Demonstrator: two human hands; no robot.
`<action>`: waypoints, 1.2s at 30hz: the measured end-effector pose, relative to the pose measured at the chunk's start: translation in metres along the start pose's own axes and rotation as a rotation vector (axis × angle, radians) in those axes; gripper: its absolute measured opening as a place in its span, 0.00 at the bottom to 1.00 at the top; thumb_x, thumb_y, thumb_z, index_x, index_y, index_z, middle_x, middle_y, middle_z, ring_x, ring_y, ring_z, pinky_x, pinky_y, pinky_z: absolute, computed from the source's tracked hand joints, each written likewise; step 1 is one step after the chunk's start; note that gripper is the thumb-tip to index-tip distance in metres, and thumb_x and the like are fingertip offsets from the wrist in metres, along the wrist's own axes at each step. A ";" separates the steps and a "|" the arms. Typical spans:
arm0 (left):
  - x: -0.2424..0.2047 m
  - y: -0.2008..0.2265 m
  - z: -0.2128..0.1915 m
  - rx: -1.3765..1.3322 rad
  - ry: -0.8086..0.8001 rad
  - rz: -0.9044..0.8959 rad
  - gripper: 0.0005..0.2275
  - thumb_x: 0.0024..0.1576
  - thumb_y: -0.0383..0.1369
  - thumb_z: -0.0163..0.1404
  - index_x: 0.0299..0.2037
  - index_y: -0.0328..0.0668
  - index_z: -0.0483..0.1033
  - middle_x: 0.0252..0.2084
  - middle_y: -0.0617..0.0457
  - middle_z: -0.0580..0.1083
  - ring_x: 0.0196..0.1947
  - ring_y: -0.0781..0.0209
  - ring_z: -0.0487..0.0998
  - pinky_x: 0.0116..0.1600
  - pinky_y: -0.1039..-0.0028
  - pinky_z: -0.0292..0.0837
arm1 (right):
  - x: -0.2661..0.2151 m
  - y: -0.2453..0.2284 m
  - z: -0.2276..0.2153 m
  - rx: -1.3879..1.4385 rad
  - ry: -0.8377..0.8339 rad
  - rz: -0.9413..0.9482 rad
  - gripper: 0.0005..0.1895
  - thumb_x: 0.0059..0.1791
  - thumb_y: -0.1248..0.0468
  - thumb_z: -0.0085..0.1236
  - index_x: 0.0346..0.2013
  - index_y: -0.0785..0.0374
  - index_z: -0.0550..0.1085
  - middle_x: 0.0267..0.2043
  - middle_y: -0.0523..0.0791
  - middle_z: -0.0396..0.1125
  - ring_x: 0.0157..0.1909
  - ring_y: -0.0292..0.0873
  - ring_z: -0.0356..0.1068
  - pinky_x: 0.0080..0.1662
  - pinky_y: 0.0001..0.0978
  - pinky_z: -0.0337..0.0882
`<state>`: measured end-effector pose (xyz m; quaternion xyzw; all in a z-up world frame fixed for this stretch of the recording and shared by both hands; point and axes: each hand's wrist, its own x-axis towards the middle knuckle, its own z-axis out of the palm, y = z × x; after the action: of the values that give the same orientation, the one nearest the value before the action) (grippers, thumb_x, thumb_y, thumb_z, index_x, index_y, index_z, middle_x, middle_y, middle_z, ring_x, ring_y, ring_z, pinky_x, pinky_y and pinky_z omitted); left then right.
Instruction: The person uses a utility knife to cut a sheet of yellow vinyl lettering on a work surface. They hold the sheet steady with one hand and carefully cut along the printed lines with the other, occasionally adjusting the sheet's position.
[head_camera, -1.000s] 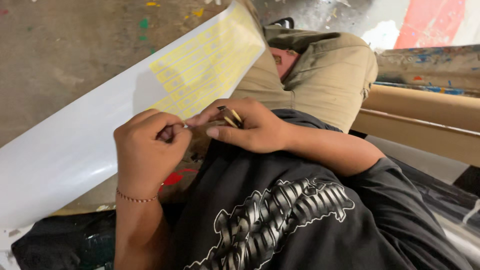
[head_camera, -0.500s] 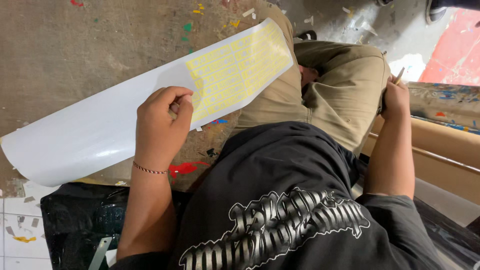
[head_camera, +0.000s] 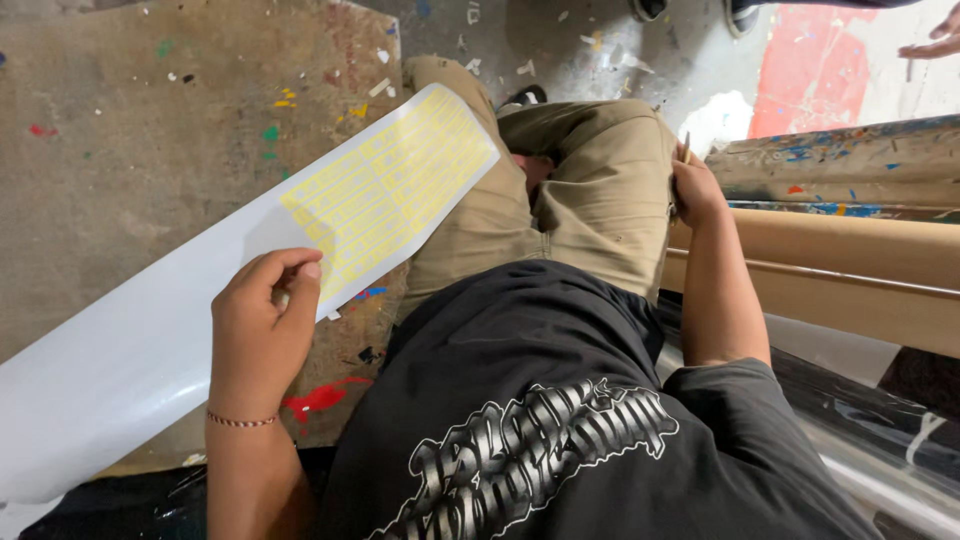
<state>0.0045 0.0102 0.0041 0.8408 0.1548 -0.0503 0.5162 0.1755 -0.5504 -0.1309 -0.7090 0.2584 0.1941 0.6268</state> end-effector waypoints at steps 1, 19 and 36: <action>0.000 0.000 0.000 0.008 -0.010 -0.017 0.07 0.62 0.29 0.53 0.46 0.36 0.80 0.42 0.49 0.80 0.36 0.62 0.78 0.40 0.74 0.72 | 0.000 -0.002 0.002 -0.059 -0.006 -0.045 0.19 0.58 0.66 0.47 0.64 0.61 0.71 0.49 0.42 0.73 0.47 0.36 0.71 0.49 0.30 0.72; 0.002 -0.001 0.001 -0.003 -0.036 -0.054 0.08 0.62 0.31 0.54 0.47 0.36 0.80 0.39 0.51 0.79 0.34 0.67 0.76 0.40 0.76 0.71 | -0.019 0.012 0.013 -0.379 0.393 -0.118 0.18 0.59 0.55 0.46 0.57 0.61 0.74 0.45 0.45 0.72 0.45 0.40 0.68 0.48 0.35 0.68; 0.006 0.041 0.000 0.005 0.013 -0.135 0.08 0.60 0.31 0.54 0.46 0.37 0.81 0.34 0.53 0.78 0.28 0.67 0.70 0.36 0.76 0.69 | 0.076 -0.092 0.320 -1.183 -0.248 -0.658 0.22 0.43 0.49 0.68 0.47 0.55 0.80 0.45 0.55 0.73 0.47 0.60 0.72 0.47 0.49 0.71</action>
<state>0.0231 -0.0060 0.0378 0.8301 0.2143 -0.0801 0.5086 0.3070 -0.2354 -0.1482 -0.9462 -0.1933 0.1818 0.1854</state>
